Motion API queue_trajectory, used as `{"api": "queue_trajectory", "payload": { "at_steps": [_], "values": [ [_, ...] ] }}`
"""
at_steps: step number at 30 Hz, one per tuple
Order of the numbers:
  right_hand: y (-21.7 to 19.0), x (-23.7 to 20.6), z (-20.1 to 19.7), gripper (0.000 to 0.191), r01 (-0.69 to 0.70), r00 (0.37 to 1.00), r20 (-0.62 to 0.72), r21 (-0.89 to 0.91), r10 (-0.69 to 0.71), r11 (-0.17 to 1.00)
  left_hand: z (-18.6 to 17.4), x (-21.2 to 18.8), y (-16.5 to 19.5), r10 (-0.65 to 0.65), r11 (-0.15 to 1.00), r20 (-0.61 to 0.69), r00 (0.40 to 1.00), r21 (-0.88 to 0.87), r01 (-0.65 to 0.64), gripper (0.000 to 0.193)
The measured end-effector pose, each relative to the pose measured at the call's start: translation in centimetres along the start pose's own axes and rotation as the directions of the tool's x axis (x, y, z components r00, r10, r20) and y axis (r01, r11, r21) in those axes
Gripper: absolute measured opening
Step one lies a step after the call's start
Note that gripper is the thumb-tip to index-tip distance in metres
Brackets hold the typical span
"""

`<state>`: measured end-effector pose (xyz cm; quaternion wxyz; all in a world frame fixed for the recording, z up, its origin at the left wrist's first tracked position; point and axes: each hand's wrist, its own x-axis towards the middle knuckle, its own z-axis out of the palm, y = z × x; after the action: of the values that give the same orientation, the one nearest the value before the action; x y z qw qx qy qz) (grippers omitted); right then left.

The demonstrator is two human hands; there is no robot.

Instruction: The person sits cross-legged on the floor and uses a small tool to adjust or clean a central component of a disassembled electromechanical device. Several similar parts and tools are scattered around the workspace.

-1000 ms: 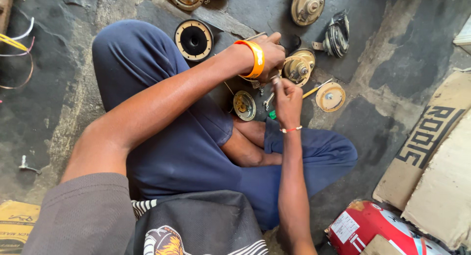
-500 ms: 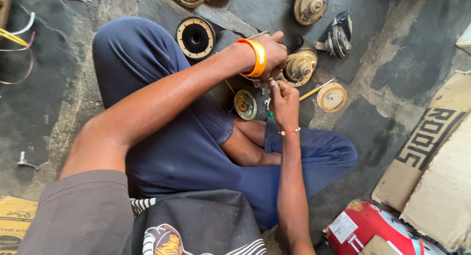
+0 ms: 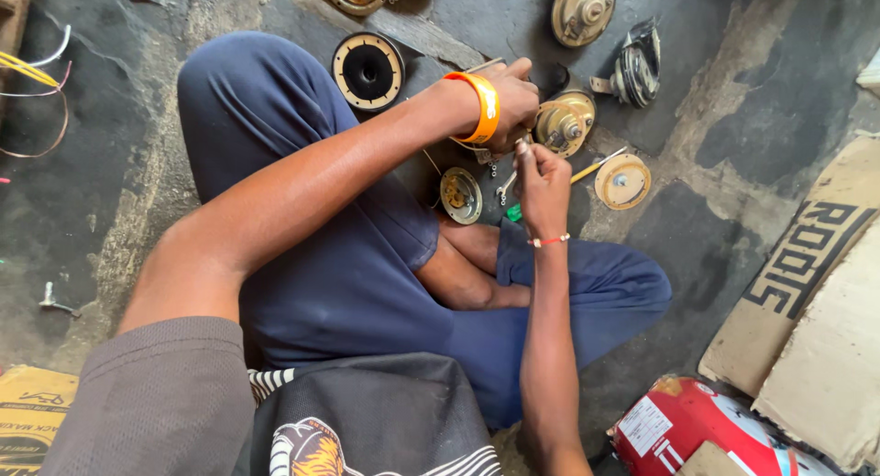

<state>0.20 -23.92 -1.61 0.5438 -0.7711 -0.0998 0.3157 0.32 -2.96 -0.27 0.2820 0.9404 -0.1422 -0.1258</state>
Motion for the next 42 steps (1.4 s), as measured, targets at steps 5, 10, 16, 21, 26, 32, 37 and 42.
{"api": "queue_trajectory", "payload": {
  "at_steps": [5, 10, 16, 21, 26, 32, 37, 42],
  "values": [
    [-1.3, -0.6, -0.6, 0.030, 0.177, 0.968, -0.124, -0.287, -0.219, 0.942, 0.3, 0.1, -0.2, 0.041, 0.999, -0.046, 0.998, -0.008, -0.042, 0.016],
    [-2.6, -2.1, -1.3, 0.026, 0.483, 0.835, -0.113, -0.319, -0.539, 0.815, 0.0, 0.1, 0.0, 0.039, 0.999, -0.019, 0.999, 0.014, -0.038, 0.024],
    [-2.8, -2.1, -1.0, 0.023, 0.102, 0.995, -0.013, 0.328, -0.104, 0.939, -0.2, -0.2, 0.1, 0.047, 0.999, -0.022, 0.999, 0.022, -0.046, 0.016],
    [-1.9, -1.7, -1.7, 0.019, 0.041, 0.995, 0.064, 0.436, -0.076, 0.899, -0.2, -0.1, 0.0, 0.024, 1.000, 0.004, 1.000, 0.013, -0.024, 0.022],
    [-0.8, -1.0, -1.8, 0.016, 0.081, 0.996, 0.022, 0.278, -0.090, 0.957, 0.1, 0.1, -0.1, 0.036, 0.999, -0.018, 0.999, 0.029, -0.036, 0.016],
    [-1.2, -1.0, -2.1, 0.020, -0.001, 0.986, 0.165, 0.164, -0.027, 0.986, 0.2, 0.3, -0.1, 0.029, 0.999, -0.004, 1.000, 0.022, -0.029, 0.034],
    [-1.5, -1.0, -1.9, 0.020, -0.028, 0.972, 0.232, 0.045, 0.016, 0.999, 0.4, 0.2, -0.1, 0.014, 0.999, 0.009, 1.000, 0.034, -0.014, 0.030],
    [-0.7, -1.1, -1.8, 0.020, -0.054, 0.977, 0.205, -0.006, 0.054, 0.999, 0.3, 0.1, -0.3, 0.042, 0.999, -0.013, 0.999, 0.012, -0.042, 0.042]
  ]
}}
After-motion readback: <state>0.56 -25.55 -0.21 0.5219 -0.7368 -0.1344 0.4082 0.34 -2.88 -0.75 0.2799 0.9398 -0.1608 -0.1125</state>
